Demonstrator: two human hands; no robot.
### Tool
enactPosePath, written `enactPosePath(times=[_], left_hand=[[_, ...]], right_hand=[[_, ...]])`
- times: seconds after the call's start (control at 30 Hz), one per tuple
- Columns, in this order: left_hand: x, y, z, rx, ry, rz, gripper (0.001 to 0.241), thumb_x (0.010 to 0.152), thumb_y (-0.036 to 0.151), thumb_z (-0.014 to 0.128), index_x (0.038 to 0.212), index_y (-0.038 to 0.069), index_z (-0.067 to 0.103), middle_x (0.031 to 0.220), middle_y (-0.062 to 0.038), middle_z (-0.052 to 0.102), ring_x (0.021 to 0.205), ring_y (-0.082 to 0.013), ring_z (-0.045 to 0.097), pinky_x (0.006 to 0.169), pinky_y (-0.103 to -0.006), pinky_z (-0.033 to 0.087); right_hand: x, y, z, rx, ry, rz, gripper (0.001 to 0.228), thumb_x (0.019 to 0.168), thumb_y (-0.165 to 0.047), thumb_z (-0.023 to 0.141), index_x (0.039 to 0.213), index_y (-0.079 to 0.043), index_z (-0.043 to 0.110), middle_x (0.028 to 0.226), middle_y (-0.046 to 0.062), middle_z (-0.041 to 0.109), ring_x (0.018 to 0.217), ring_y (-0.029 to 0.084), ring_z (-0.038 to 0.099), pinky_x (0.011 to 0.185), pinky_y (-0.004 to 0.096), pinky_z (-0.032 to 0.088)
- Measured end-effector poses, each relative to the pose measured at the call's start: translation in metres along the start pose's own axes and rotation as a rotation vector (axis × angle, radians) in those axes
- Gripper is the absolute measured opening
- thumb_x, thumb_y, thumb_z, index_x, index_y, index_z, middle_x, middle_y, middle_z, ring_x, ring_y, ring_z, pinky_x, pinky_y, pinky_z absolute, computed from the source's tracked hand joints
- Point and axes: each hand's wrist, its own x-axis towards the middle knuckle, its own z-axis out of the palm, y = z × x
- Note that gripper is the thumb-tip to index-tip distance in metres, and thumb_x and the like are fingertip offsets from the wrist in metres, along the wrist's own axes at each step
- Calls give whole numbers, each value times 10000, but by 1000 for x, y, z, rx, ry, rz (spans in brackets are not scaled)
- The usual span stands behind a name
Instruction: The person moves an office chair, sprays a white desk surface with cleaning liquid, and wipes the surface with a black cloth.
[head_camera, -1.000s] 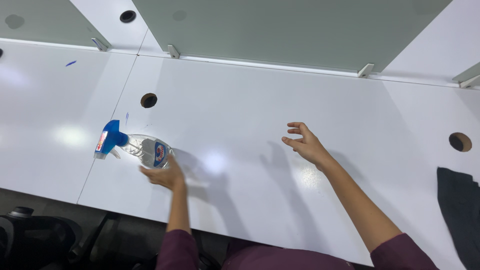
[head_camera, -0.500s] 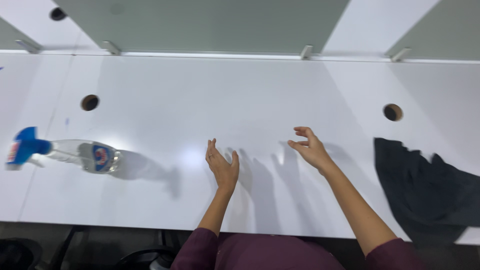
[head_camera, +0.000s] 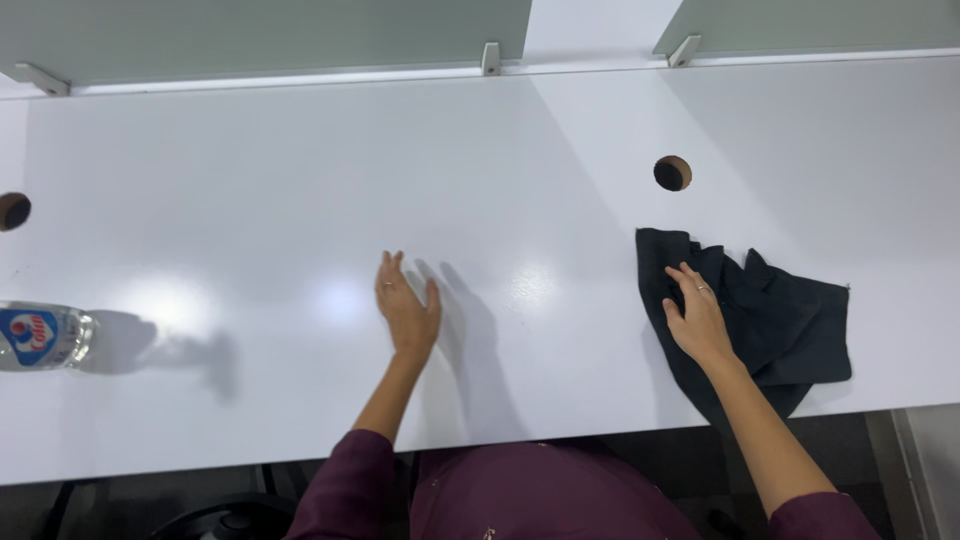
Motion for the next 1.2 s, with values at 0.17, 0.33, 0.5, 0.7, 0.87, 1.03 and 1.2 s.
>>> enactPosePath(times=[0.17, 0.33, 0.5, 0.7, 0.87, 1.03, 1.2], left_hand=[[-9, -12, -23, 29, 61, -101, 569, 1012, 152, 609, 1493, -41, 376, 1589, -277, 355, 1486, -434, 295, 1193, -569, 268], [-30, -21, -51, 128, 77, -114, 547, 1008, 166, 582, 1477, -45, 396, 1585, -267, 360, 1467, -434, 306, 1183, -568, 262], [-35, -30, -71, 127, 22, -115, 464, 1042, 179, 554, 1437, -40, 447, 1577, -240, 390, 1483, -418, 310, 1194, -555, 281], [4, -49, -89, 135, 21, -57, 424, 1044, 175, 544, 1412, -28, 487, 1573, -241, 421, 1486, -415, 327, 1197, -545, 286], [70, -84, -86, 200, 2, 41, 428, 1062, 197, 526, 1435, -8, 490, 1565, -249, 426, 1483, -424, 342, 1217, -573, 254], [151, -129, -71, 282, -37, 115, 441, 1093, 224, 493, 1473, 2, 474, 1574, -255, 422, 1481, -440, 344, 1218, -601, 237], [228, -175, -57, 344, -48, 75, 438, 1119, 189, 439, 1527, 32, 437, 1601, -241, 388, 1487, -435, 335, 1239, -573, 232]], right_hand=[[18, 36, 18, -131, -140, -59, 617, 1006, -274, 527, 1567, -93, 343, 1672, 136, 249, 1545, 361, 161, 1213, 567, 140], [35, 11, 49, -316, -194, -281, 644, 1030, -331, 442, 1603, -82, 287, 1669, 112, 238, 1520, 368, 175, 1211, 603, 86], [39, -57, 66, -377, -298, -502, 651, 1010, -440, 472, 1575, -151, 327, 1668, 70, 273, 1543, 358, 192, 1244, 577, 110], [55, -115, 80, -155, -388, -635, 714, 938, -512, 555, 1571, -250, 356, 1676, 69, 232, 1536, 412, 126, 1213, 614, 58], [74, -138, 97, -146, -393, -533, 856, 831, -637, 652, 1562, -294, 367, 1685, 60, 214, 1555, 387, 49, 1225, 606, -32], [107, -155, 117, -107, -310, -471, 1027, 702, -753, 686, 1557, -284, 366, 1688, 102, 166, 1542, 427, -35, 1178, 645, -94], [158, -168, 133, -167, -274, -416, 1048, 720, -804, 620, 1576, -272, 332, 1693, 124, 94, 1524, 448, -82, 1134, 660, -141]])
